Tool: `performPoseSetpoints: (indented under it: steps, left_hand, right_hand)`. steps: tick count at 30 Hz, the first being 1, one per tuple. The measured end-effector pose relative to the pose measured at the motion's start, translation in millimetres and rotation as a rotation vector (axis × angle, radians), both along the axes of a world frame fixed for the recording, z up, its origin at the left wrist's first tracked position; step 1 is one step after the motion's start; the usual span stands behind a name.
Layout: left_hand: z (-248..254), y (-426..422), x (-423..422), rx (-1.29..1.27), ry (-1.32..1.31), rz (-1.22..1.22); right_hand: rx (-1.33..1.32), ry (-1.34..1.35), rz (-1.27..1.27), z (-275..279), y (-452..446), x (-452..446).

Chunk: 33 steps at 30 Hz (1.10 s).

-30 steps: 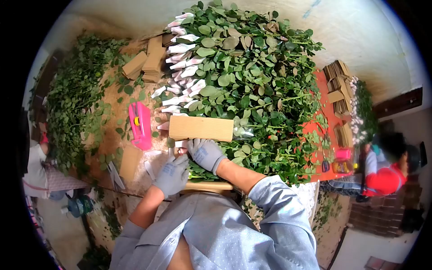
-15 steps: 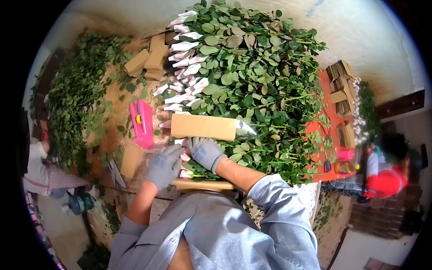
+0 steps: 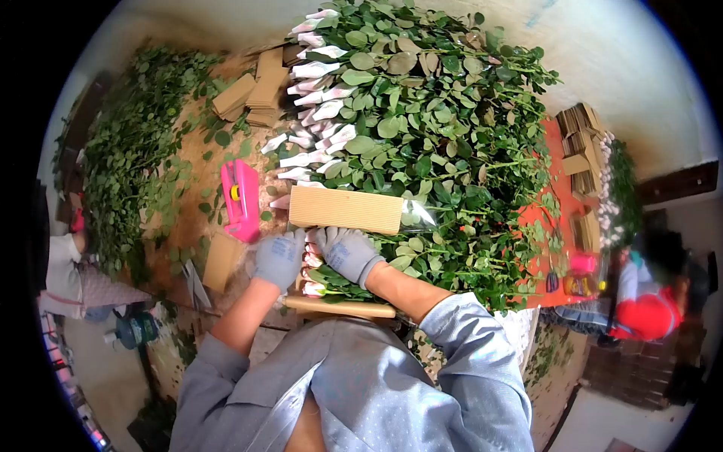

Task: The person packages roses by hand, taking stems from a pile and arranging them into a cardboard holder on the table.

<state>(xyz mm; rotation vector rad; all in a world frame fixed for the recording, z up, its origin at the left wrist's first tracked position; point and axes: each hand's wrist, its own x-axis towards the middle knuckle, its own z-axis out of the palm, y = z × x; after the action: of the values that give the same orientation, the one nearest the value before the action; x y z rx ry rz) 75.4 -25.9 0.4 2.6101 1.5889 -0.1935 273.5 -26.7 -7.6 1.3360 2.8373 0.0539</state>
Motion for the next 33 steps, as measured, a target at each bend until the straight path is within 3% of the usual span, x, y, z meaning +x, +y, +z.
performPoseSetpoints:
  steps: [7, 13, 16, 19, 21, 23, 27, 29, 33]
  left_hand:
    - [4.1, -6.2, -15.5, 0.084, -0.076, -0.012]
    - [8.3, -0.4, -29.6, -0.052, 0.0, 0.12]
    - [1.2, 3.9, -67.7, -0.134, 0.211, 0.246]
    - [26.3, -2.3, -78.5, -0.126, 0.235, 0.264]
    - [58.8, -12.5, -48.0, -0.1, -0.026, -0.039]
    - [54.7, -25.1, -21.5, -0.127, -0.312, -0.221]
    - [44.5, -38.1, 3.3, -0.254, -0.363, -0.243]
    - [35.2, -39.4, 0.4, -0.117, -0.358, -0.225]
    - [30.3, -43.3, -2.9, -0.161, -0.362, -0.18]
  right_hand:
    - [0.046, 0.03, 0.061, -2.2, 5.1, 6.3]
    - [0.036, -0.004, 0.025, 1.6, 4.7, 5.1]
    - [0.02, -0.018, 0.047, 11.0, 4.0, 4.2]
    - [0.01, -0.03, 0.048, 9.6, 5.0, 3.1]
    - [0.02, -0.028, 0.044, 5.7, 5.6, 2.1]
    - [0.033, -0.029, 0.065, 2.4, 6.3, 2.6]
    - [0.059, -0.058, 0.051, 5.0, 2.7, 1.4]
    - [0.017, -0.054, 0.024, 8.9, -0.7, 1.9]
    - [-0.021, -0.036, -0.034, 17.5, -5.5, -5.9]
